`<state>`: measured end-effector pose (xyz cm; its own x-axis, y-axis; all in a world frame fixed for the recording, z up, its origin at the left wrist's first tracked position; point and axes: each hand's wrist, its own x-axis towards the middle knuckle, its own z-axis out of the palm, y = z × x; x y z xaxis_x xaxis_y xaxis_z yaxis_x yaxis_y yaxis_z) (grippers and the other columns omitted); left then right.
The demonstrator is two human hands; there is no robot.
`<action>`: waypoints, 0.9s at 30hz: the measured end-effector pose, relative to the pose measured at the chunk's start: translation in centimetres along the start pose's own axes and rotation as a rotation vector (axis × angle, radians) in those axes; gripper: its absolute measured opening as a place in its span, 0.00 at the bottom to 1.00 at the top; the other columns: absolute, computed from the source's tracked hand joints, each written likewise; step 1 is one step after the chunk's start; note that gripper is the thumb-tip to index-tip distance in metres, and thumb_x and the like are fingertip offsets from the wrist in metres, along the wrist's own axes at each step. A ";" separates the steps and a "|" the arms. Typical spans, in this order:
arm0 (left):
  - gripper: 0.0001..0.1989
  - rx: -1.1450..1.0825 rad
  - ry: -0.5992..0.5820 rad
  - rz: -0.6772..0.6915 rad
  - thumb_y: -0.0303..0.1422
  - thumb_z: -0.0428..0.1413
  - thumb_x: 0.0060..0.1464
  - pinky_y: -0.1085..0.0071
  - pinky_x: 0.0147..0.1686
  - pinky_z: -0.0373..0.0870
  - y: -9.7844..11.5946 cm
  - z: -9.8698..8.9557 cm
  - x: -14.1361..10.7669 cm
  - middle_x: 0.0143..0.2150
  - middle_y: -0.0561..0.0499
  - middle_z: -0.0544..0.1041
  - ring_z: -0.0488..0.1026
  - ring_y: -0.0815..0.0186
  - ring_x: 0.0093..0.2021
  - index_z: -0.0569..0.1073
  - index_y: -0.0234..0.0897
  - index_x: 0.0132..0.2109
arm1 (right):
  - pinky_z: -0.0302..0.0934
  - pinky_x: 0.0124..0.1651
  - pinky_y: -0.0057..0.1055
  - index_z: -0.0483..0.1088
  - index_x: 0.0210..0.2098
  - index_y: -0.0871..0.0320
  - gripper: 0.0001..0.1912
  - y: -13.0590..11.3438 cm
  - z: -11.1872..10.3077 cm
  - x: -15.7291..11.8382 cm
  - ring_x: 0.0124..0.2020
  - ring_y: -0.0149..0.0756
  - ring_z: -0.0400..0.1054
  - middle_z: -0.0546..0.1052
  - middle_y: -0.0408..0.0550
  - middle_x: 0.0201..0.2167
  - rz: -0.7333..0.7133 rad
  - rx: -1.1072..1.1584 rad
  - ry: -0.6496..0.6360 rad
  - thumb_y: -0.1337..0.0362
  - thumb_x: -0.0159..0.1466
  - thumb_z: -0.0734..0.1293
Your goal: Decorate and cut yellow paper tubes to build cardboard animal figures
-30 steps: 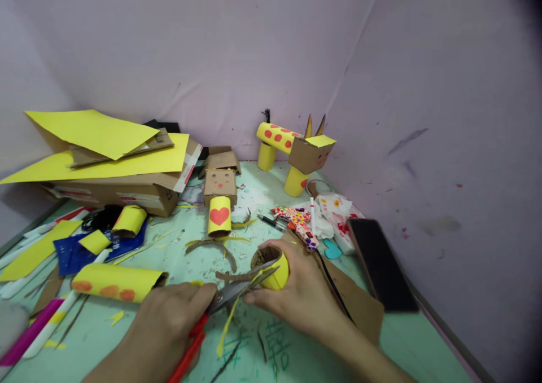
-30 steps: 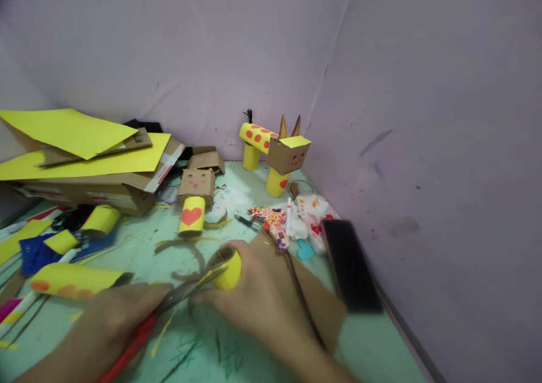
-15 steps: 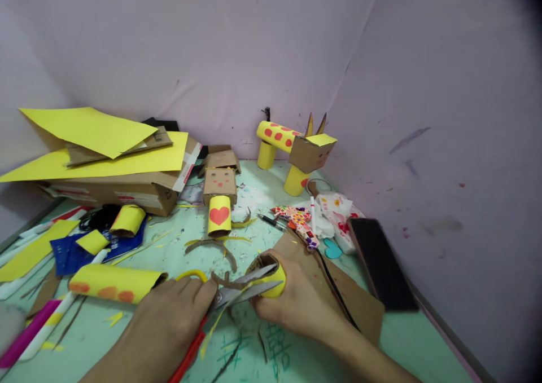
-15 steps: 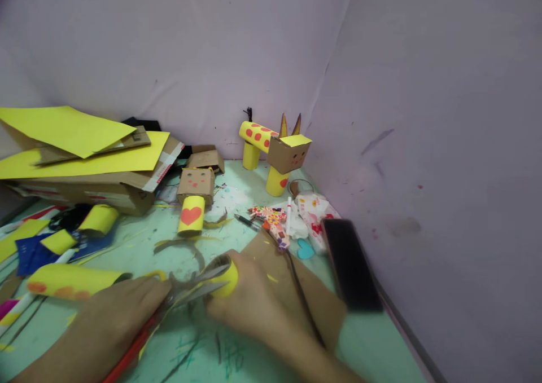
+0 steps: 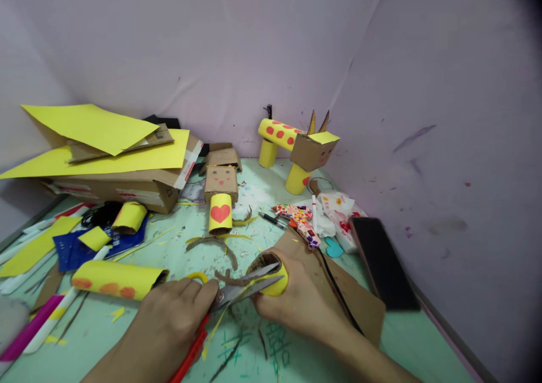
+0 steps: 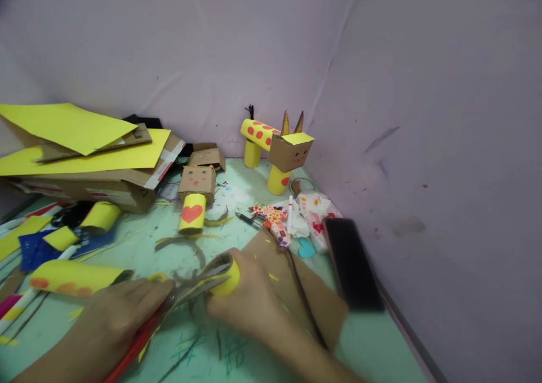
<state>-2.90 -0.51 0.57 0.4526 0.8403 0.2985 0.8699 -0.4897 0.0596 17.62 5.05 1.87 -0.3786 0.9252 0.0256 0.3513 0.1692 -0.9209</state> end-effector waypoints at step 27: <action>0.20 0.118 -0.241 -0.016 0.16 0.40 0.47 0.56 0.38 0.65 1.3 -0.6 0.8 0.30 0.46 0.74 0.70 0.58 0.32 0.70 0.34 0.41 | 0.60 0.27 0.26 0.67 0.29 0.57 0.11 -0.3 0.0 0.0 0.26 0.33 0.66 0.74 0.42 0.26 0.026 -0.120 0.075 0.70 0.45 0.63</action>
<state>-1.56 -0.61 1.48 0.4603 0.8855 0.0626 0.8876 -0.4576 -0.0536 17.52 5.00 2.10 -0.3043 0.9519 0.0359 0.4617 0.1804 -0.8685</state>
